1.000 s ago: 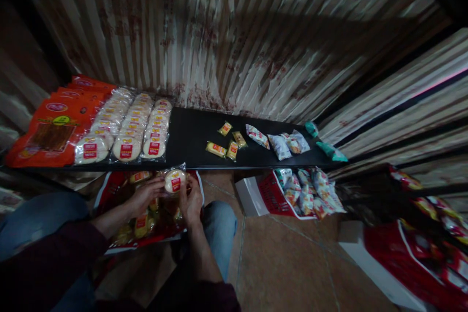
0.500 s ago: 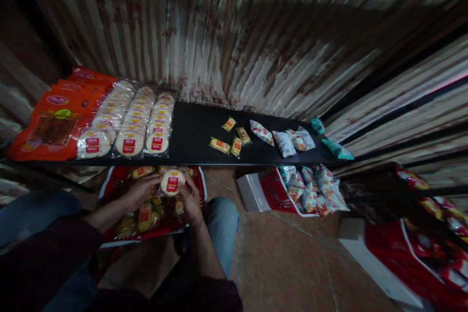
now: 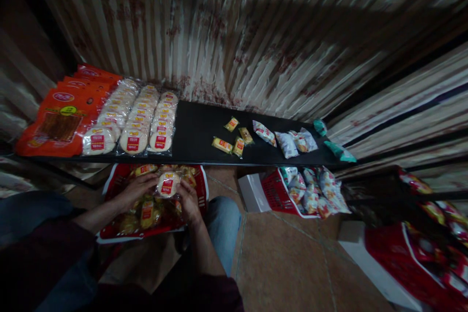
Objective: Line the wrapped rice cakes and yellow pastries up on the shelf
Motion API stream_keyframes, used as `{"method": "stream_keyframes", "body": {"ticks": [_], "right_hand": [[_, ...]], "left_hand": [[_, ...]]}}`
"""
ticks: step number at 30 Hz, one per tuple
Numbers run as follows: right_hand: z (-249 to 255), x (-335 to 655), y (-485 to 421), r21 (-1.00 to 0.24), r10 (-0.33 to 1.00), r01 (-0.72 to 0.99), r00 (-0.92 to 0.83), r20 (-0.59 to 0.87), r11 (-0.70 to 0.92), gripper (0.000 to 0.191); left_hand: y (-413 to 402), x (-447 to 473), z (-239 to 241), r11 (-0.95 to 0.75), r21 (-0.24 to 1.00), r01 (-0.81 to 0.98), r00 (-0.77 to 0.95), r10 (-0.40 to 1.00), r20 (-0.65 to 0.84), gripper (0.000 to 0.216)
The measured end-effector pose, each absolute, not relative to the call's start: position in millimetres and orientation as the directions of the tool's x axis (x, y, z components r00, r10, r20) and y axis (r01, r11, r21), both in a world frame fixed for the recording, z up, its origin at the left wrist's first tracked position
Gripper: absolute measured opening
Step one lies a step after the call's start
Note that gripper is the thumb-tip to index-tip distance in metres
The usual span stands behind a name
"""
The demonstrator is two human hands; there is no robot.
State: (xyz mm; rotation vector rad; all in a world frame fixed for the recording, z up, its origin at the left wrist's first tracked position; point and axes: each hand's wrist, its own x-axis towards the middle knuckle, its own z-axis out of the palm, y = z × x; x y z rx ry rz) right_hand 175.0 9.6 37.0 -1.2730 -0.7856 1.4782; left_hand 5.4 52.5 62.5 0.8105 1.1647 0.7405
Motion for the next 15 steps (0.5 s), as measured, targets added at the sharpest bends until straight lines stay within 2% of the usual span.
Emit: {"method": "stream_keyframes", "body": {"ticks": [3,7,11,15], "right_hand": [[32.1,173.4,8.7,-0.912,0.944,-0.276,0.041,-0.327,-0.304,0.035],[23.6,171.4,8.7,-0.890,0.915,-0.315,0.125,-0.383,-0.330,0.042],[23.0,169.8,7.9,-0.908,0.930,-0.288,0.117,-0.348,-0.303,0.039],[32.5,167.1,4.7,-0.932,0.952,-0.231,0.059,-0.300,-0.279,0.047]], "left_hand": [[51.8,1.3,59.1,0.434,0.899,-0.050,0.190,0.888,-0.418,0.036],[51.1,-4.9,53.1,0.394,0.919,-0.011,0.103,0.915,-0.391,0.032],[47.2,-8.9,58.0,0.433,0.902,-0.013,0.198,0.885,-0.422,0.030],[39.5,-7.6,68.4,0.508,0.859,-0.061,0.276,0.836,-0.474,0.042]]}}
